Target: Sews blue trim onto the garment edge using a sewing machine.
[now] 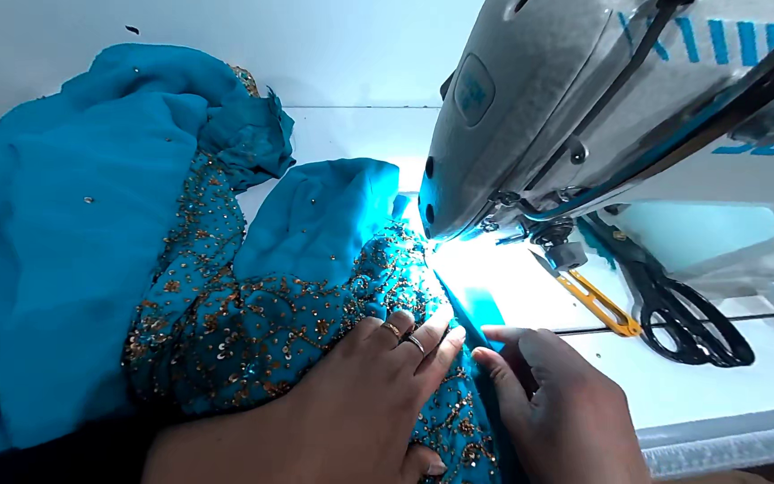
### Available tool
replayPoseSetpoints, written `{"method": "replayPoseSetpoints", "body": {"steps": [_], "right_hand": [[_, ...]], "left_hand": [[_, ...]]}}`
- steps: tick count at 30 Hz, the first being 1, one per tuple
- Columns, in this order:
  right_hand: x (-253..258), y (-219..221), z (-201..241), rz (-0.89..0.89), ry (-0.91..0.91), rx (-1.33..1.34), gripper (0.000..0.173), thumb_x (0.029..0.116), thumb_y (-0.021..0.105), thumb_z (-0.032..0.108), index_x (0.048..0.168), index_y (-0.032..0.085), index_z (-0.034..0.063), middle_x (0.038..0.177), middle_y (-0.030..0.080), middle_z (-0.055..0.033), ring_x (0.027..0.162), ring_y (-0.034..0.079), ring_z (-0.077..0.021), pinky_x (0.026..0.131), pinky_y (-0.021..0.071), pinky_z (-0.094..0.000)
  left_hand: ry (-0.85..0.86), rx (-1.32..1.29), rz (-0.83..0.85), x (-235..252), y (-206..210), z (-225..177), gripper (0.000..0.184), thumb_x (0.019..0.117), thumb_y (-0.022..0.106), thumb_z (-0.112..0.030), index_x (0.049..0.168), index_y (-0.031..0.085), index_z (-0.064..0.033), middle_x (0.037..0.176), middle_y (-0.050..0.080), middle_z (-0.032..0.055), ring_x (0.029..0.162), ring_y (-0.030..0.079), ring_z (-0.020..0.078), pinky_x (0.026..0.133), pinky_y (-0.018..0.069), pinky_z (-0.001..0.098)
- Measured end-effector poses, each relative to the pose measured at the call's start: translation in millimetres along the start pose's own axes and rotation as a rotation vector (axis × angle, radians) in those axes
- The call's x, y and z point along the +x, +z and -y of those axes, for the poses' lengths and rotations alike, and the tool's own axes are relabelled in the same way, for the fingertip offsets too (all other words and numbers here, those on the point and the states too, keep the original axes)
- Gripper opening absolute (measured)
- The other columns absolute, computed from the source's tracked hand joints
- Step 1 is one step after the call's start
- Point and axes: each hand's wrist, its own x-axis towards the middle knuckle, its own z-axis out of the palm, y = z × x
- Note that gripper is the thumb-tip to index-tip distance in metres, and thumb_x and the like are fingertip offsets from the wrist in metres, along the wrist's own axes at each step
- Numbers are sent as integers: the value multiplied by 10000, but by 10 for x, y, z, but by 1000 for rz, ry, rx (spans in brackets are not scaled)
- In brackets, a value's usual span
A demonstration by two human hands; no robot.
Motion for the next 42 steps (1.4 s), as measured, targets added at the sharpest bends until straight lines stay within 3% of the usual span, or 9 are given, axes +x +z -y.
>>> {"method": "replayPoseSetpoints", "body": {"steps": [3, 10, 21, 26, 30, 33, 36, 39, 42], "right_hand": [[-20, -3, 79, -93, -63, -56, 177, 942, 646, 126, 986, 777, 15, 824, 678, -112, 687, 651, -178, 616, 542, -254], [-74, 58, 175, -51, -115, -87, 178, 932, 635, 68, 1011, 778, -3, 808, 659, -138, 713, 663, -244, 626, 556, -289], [-209, 194, 89, -66, -170, -163, 223, 909, 614, 18, 1066, 761, -41, 814, 655, -138, 720, 646, -246, 645, 543, -286], [-222, 217, 86, -72, -215, -221, 235, 908, 615, 4, 1090, 754, -46, 819, 656, -137, 716, 642, -254, 644, 538, -309], [-186, 68, 59, 40, -215, -108, 239, 917, 620, 33, 1097, 771, -17, 841, 670, -147, 735, 661, -282, 630, 550, -356], [-6, -114, -178, 57, -307, 10, 288, 1040, 553, 246, 1094, 768, 63, 983, 734, -121, 908, 704, -250, 768, 573, -376], [117, 112, -551, 57, -499, -63, 548, 1104, 312, 453, 1364, 656, 114, 1374, 670, -61, 1340, 584, -235, 1119, 444, -486], [37, 185, -687, 156, -434, -185, 754, 1080, 134, 575, 1479, 559, 97, 1482, 590, -81, 1418, 510, -284, 1162, 343, -607], [17, 36, -648, 175, -366, -209, 732, 1096, 146, 520, 1455, 575, 47, 1481, 583, -127, 1436, 474, -368, 1161, 328, -636]], "left_hand": [[-12, 15, 24, 1, -30, -15, 949, 908, 587, -611, 1552, 351, 44, 1601, 412, 168, 1399, 475, 361, 1022, 457, 496], [40, 73, -154, 2, 106, 31, 857, 878, 540, -670, 1479, 525, -59, 1509, 542, 111, 1248, 588, 343, 891, 494, 500], [-26, 45, -145, 3, 40, 25, 923, 831, 592, -714, 1439, 526, -22, 1416, 605, 123, 1242, 608, 348, 921, 532, 482], [-24, -1, -132, 25, 78, 87, 1006, 796, 599, -748, 1579, 393, -150, 1559, 480, 77, 1219, 578, 352, 888, 497, 528], [-12, -8, -93, 28, 74, 88, 989, 832, 562, -741, 1589, 378, -132, 1607, 434, 22, 1260, 539, 339, 889, 470, 519], [-11, -11, -99, 22, 67, 89, 967, 840, 558, -738, 1573, 407, -126, 1591, 458, 33, 1252, 549, 354, 860, 484, 519], [-2, 5, -108, 24, 89, 93, 937, 849, 520, -753, 1569, 422, -161, 1575, 477, 59, 1247, 563, 364, 878, 485, 530], [-4, 15, -92, 30, 77, 111, 926, 840, 522, -758, 1562, 434, -185, 1595, 453, 58, 1251, 563, 376, 871, 486, 534], [-7, 14, -82, 24, 74, 100, 935, 830, 539, -761, 1564, 431, -191, 1592, 456, 67, 1257, 564, 383, 883, 490, 539]]}}
